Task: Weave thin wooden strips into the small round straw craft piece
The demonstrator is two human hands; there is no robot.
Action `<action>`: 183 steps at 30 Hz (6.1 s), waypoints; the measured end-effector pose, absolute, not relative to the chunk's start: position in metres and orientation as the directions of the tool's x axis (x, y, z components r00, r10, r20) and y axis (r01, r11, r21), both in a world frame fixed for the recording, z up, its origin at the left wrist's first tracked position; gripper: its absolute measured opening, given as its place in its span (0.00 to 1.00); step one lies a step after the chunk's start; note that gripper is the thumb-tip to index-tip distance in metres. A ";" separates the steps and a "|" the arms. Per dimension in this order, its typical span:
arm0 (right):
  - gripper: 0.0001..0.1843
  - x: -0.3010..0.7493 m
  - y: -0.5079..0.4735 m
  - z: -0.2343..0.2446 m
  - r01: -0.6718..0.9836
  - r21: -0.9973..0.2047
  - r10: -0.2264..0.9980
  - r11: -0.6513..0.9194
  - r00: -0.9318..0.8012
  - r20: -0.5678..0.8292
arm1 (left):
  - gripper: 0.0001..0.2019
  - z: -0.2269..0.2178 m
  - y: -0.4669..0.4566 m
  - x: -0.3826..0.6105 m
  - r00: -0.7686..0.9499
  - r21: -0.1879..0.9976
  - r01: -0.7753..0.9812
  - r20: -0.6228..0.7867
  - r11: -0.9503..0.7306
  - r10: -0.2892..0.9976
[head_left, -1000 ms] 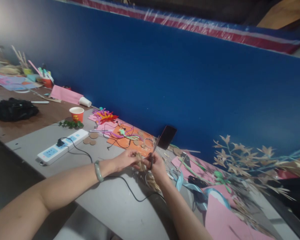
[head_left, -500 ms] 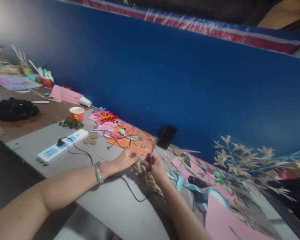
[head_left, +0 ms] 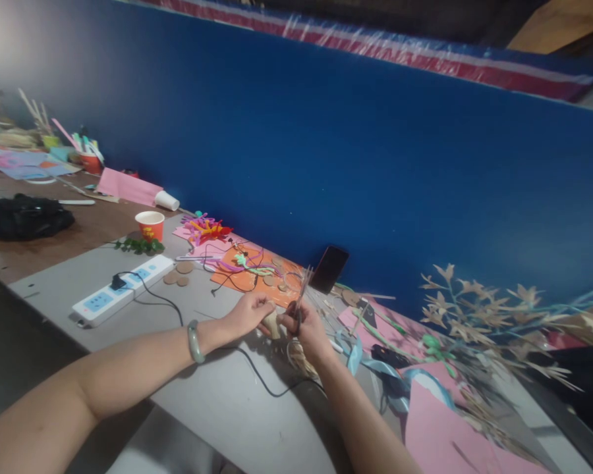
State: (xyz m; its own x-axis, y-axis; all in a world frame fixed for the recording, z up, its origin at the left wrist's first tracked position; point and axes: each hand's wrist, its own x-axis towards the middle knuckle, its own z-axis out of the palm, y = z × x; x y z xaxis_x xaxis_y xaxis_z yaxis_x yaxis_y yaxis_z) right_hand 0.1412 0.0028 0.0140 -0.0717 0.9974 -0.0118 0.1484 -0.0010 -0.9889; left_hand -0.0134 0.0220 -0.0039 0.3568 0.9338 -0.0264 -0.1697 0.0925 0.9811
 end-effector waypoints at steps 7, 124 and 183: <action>0.22 0.135 -0.004 0.019 0.094 -0.995 0.989 -0.035 -0.140 -0.048 | 0.13 -0.004 0.021 -0.014 0.334 0.987 -0.145 -0.017 0.069 0.943; 0.20 0.197 0.013 0.035 0.862 -0.410 0.943 0.299 -0.332 -0.011 | 0.10 -0.003 0.042 -0.031 0.470 0.936 -0.307 -0.006 0.170 0.882; 0.14 0.184 0.012 0.034 0.961 -0.114 0.966 0.254 -0.258 -0.023 | 0.14 -0.018 0.041 -0.026 0.585 0.912 -0.237 -0.142 0.336 0.799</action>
State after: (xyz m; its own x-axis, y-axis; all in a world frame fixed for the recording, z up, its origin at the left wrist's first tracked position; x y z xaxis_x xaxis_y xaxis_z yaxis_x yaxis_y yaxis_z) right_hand 0.1841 0.0118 0.0337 -0.2579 0.9659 -0.0233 0.9606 0.2537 -0.1137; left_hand -0.0259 0.0406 -0.0176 0.5846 0.7988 -0.1420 -0.2370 0.3356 0.9117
